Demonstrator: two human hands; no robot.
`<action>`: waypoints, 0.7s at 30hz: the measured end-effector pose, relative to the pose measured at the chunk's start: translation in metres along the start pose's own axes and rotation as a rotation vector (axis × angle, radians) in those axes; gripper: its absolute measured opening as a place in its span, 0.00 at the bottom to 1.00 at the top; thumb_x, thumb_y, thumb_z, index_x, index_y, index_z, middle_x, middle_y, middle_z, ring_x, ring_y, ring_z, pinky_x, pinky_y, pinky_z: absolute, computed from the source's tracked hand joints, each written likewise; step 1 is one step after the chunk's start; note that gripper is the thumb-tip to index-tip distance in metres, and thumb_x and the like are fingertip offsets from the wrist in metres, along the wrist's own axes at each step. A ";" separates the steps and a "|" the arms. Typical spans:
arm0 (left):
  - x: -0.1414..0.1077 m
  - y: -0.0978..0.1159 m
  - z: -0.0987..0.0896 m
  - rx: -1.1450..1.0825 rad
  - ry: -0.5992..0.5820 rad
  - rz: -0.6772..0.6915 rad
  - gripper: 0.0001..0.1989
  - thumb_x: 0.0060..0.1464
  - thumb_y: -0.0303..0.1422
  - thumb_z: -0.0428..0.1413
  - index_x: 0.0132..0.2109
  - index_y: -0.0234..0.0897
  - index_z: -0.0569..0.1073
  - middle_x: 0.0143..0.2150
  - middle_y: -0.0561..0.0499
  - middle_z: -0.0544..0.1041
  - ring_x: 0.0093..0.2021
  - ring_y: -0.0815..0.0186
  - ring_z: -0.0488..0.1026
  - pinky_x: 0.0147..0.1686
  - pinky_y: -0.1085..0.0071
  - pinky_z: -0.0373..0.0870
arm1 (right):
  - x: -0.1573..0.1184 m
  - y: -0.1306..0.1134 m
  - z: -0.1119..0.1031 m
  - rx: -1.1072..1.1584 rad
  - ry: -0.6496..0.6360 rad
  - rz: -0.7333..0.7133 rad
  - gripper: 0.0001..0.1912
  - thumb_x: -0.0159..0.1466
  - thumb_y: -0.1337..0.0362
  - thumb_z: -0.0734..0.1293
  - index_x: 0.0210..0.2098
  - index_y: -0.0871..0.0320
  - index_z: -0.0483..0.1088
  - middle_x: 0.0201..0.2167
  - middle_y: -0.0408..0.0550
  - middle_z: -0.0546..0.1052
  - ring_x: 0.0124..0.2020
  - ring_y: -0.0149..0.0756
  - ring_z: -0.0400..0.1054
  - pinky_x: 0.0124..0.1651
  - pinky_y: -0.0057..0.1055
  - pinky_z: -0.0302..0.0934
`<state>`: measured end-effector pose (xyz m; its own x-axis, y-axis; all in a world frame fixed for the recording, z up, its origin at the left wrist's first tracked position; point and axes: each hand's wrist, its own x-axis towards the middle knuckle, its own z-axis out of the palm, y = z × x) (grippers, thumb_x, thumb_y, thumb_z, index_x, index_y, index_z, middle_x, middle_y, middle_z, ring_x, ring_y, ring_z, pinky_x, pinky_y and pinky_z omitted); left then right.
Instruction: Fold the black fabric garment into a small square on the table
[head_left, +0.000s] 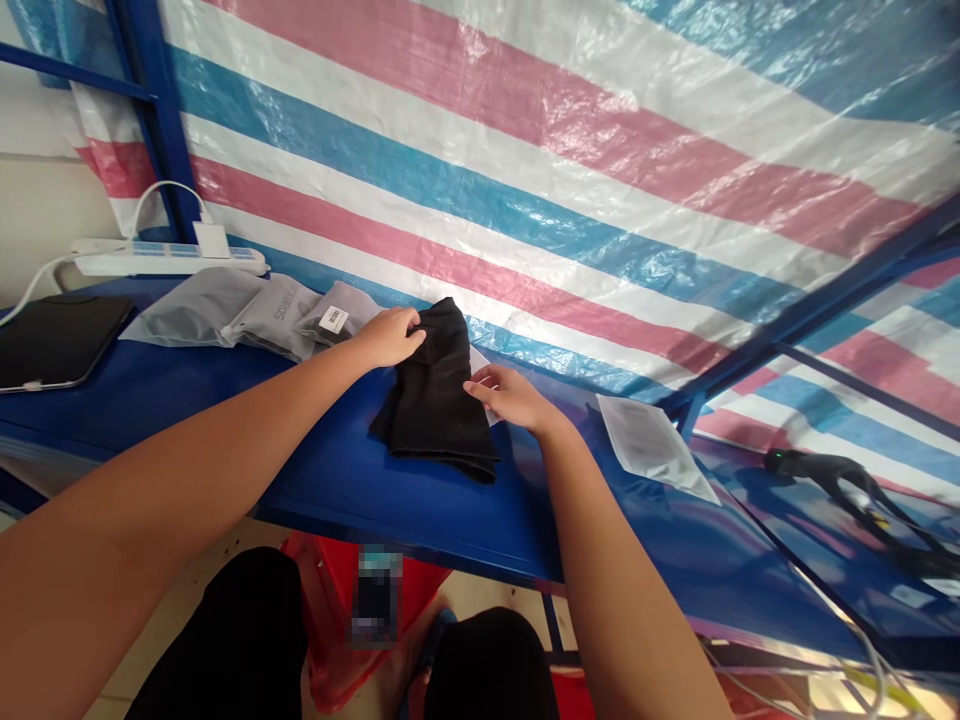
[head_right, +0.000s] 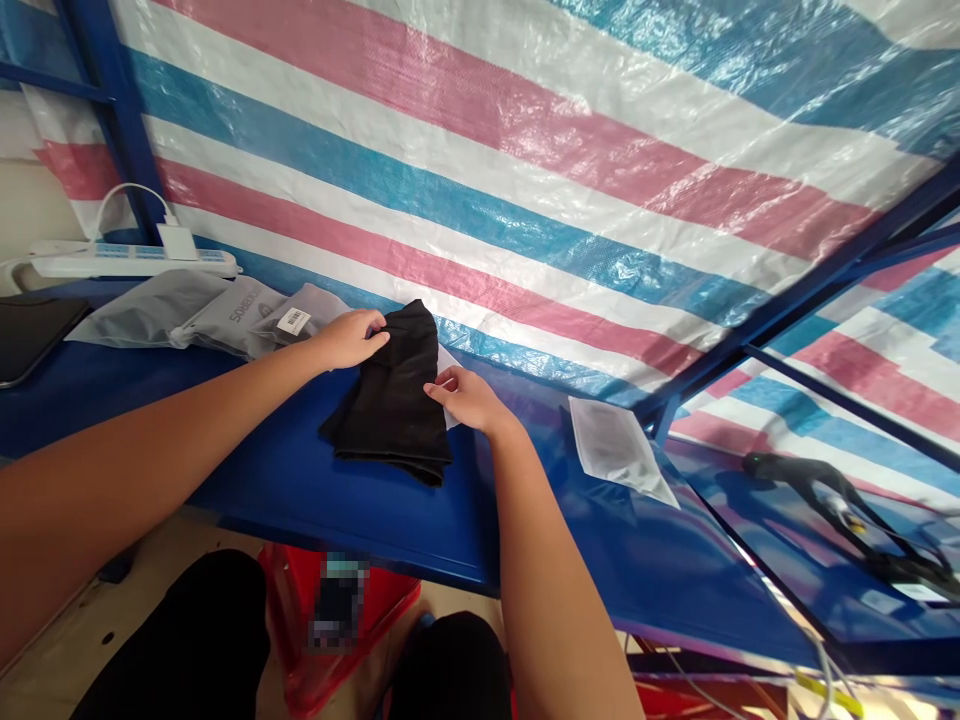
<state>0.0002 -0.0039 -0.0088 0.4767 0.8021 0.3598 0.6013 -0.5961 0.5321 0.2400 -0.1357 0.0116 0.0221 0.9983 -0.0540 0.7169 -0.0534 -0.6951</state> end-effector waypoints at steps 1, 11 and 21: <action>0.001 0.000 -0.001 0.016 -0.028 -0.038 0.24 0.60 0.51 0.50 0.55 0.40 0.70 0.54 0.43 0.76 0.54 0.52 0.73 0.52 0.61 0.69 | 0.000 0.000 0.000 -0.013 -0.001 0.009 0.23 0.60 0.43 0.71 0.42 0.55 0.71 0.38 0.51 0.76 0.34 0.38 0.71 0.32 0.34 0.67; 0.001 0.002 -0.001 0.053 -0.106 -0.197 0.31 0.51 0.48 0.60 0.59 0.41 0.65 0.51 0.42 0.76 0.46 0.51 0.76 0.39 0.63 0.70 | 0.004 0.004 0.003 -0.031 0.008 0.034 0.22 0.64 0.46 0.69 0.48 0.56 0.68 0.38 0.50 0.77 0.34 0.38 0.72 0.32 0.33 0.67; 0.002 0.006 0.003 -0.277 -0.083 -0.260 0.20 0.49 0.34 0.59 0.50 0.43 0.66 0.41 0.50 0.76 0.30 0.64 0.76 0.32 0.67 0.72 | -0.003 -0.003 -0.004 -0.013 -0.118 0.068 0.22 0.61 0.60 0.71 0.53 0.55 0.66 0.37 0.49 0.77 0.31 0.34 0.69 0.30 0.30 0.62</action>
<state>0.0067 -0.0064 -0.0070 0.3881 0.9127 0.1280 0.5185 -0.3311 0.7884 0.2403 -0.1386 0.0170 -0.0112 0.9826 -0.1852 0.7253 -0.1195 -0.6780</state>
